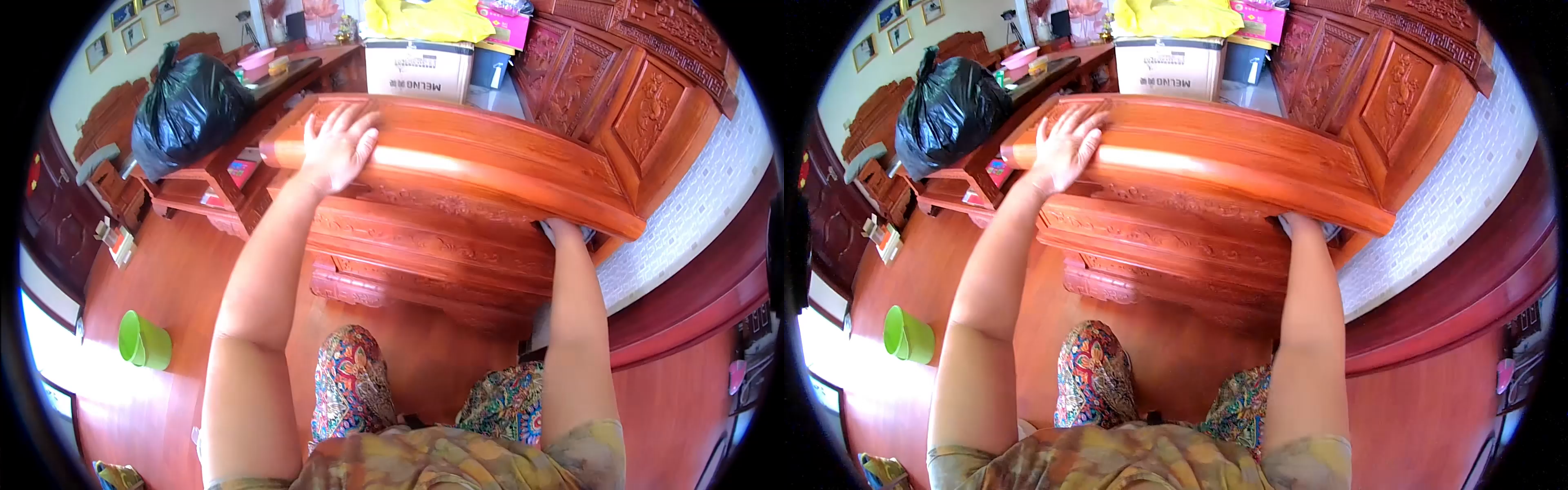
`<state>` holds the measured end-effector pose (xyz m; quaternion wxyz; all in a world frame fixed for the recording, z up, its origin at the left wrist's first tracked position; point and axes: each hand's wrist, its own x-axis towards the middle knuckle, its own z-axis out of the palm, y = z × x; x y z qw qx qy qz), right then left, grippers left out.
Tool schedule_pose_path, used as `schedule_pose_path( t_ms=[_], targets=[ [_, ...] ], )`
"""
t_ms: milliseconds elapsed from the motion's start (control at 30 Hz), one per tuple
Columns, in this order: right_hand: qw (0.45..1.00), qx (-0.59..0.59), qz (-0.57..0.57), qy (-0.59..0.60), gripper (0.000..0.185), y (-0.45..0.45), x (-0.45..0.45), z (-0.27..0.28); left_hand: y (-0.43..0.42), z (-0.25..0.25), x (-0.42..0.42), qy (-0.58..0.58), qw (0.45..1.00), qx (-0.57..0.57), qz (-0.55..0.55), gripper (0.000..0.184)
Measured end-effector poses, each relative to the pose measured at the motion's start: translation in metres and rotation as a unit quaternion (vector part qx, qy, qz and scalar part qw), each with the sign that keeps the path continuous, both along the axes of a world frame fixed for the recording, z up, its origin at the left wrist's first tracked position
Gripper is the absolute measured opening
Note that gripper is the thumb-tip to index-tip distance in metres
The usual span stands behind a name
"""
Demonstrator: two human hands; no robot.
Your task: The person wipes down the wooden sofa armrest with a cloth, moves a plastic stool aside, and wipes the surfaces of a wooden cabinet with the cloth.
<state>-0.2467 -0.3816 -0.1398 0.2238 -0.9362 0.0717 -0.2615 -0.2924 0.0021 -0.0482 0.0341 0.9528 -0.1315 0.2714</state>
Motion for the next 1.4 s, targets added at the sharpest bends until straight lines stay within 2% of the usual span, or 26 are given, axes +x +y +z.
schedule_pose_path(
  t_ms=[133,233,267,300,367,400,467,500,567,633,700,733,767,800,833,867,900,967,1033,1067,1100,1167,1233,1300,1367,1400],
  targets=[
    [0.993,0.022,-0.012,-0.115,0.036,0.003,-0.004,-0.013,0.003,-0.002,0.003,0.003,1.000,-0.004,-0.020,0.048],
    [0.989,-0.026,-0.010,-0.146,0.036,-0.002,-0.032,-0.028,0.004,-0.006,0.008,-0.014,1.000,0.005,-0.022,0.048],
    [0.970,-0.242,0.027,0.025,0.040,-0.015,-0.045,-0.014,0.003,-0.007,0.007,-0.012,1.000,0.007,-0.018,0.049],
    [0.968,-0.247,0.023,0.027,0.040,-0.017,-0.059,-0.009,0.004,-0.008,0.008,-0.011,1.000,0.011,-0.021,0.050],
    [0.976,-0.176,0.047,0.118,0.043,0.007,-0.109,0.009,0.003,-0.008,0.008,-0.007,1.000,0.013,-0.025,0.052],
    [0.976,-0.180,0.044,0.118,0.043,0.010,-0.118,0.001,0.002,-0.006,0.007,-0.008,1.000,0.008,-0.026,0.052],
    [0.968,-0.212,0.068,-0.116,0.044,0.014,-0.126,-0.021,0.000,-0.004,0.003,0.002,0.999,0.031,-0.012,0.050],
    [0.968,-0.213,0.065,-0.114,0.044,0.019,-0.127,-0.028,-0.001,-0.005,0.003,0.003,0.999,0.031,-0.015,0.050],
    [0.961,-0.173,0.012,-0.218,0.046,0.034,-0.123,-0.035,0.000,-0.003,0.004,0.019,1.000,0.015,-0.015,0.054],
    [0.957,-0.145,-0.006,-0.251,0.046,0.044,-0.110,-0.048,-0.002,-0.002,0.002,0.020,1.000,0.007,-0.014,0.054],
    [0.947,-0.048,-0.026,-0.316,0.045,0.052,-0.103,-0.056,-0.003,-0.002,0.001,0.021,1.000,0.006,-0.013,0.053],
    [0.942,0.049,-0.005,-0.332,0.042,0.060,-0.106,-0.053,-0.004,-0.003,0.002,0.019,1.000,0.002,-0.011,0.053],
    [0.942,0.047,-0.003,-0.333,0.042,0.069,-0.111,-0.054,-0.004,-0.002,0.001,0.017,1.000,0.000,-0.010,0.053],
    [0.909,0.238,0.015,-0.343,0.041,0.078,-0.117,-0.056,-0.005,-0.001,0.000,0.024,1.000,0.001,-0.008,0.053],
    [0.841,0.420,0.032,-0.340,0.040,0.085,-0.125,-0.058,-0.006,-0.001,0.000,0.030,1.000,0.003,-0.007,0.053],
    [0.785,0.520,0.061,-0.331,0.039,0.093,-0.136,-0.054,-0.007,-0.001,0.000,0.028,1.000,0.002,-0.007,0.053],
    [0.785,0.519,0.062,-0.333,0.039,0.099,-0.141,-0.051,-0.007,-0.002,-0.001,0.028,1.000,0.002,-0.008,0.053],
    [0.714,0.584,0.101,-0.372,0.044,0.111,-0.148,-0.044,-0.006,-0.002,0.001,0.028,1.000,0.005,-0.008,0.053],
    [0.723,0.566,0.087,-0.386,0.045,0.115,-0.141,-0.037,-0.007,-0.003,0.002,0.029,1.000,0.001,-0.012,0.054],
    [0.831,0.401,0.036,-0.385,0.044,0.110,-0.135,-0.037,-0.008,-0.004,0.001,0.031,0.999,0.003,-0.013,0.054],
    [0.904,0.219,-0.014,-0.368,0.043,0.108,-0.127,-0.039,-0.009,-0.005,0.001,0.029,1.000,0.005,-0.010,0.052],
    [0.891,0.217,0.039,-0.396,0.040,0.112,-0.104,-0.050,-0.011,-0.003,0.001,0.023,1.000,0.007,-0.009,0.050],
    [0.884,0.228,0.033,-0.407,0.036,0.125,-0.095,-0.052,-0.013,-0.003,0.001,0.023,1.000,0.010,-0.003,0.050],
    [0.911,0.071,0.106,-0.393,0.028,0.144,-0.094,-0.048,-0.011,-0.008,0.004,0.016,1.000,0.005,-0.010,0.052],
    [0.906,-0.021,0.147,-0.397,0.028,0.177,-0.089,-0.035,-0.009,-0.008,0.007,0.002,1.000,-0.001,-0.015,0.054],
    [0.906,-0.022,0.148,-0.396,0.028,0.182,-0.087,-0.031,-0.008,-0.006,0.007,0.010,1.000,-0.003,-0.018,0.054]
  ],
)
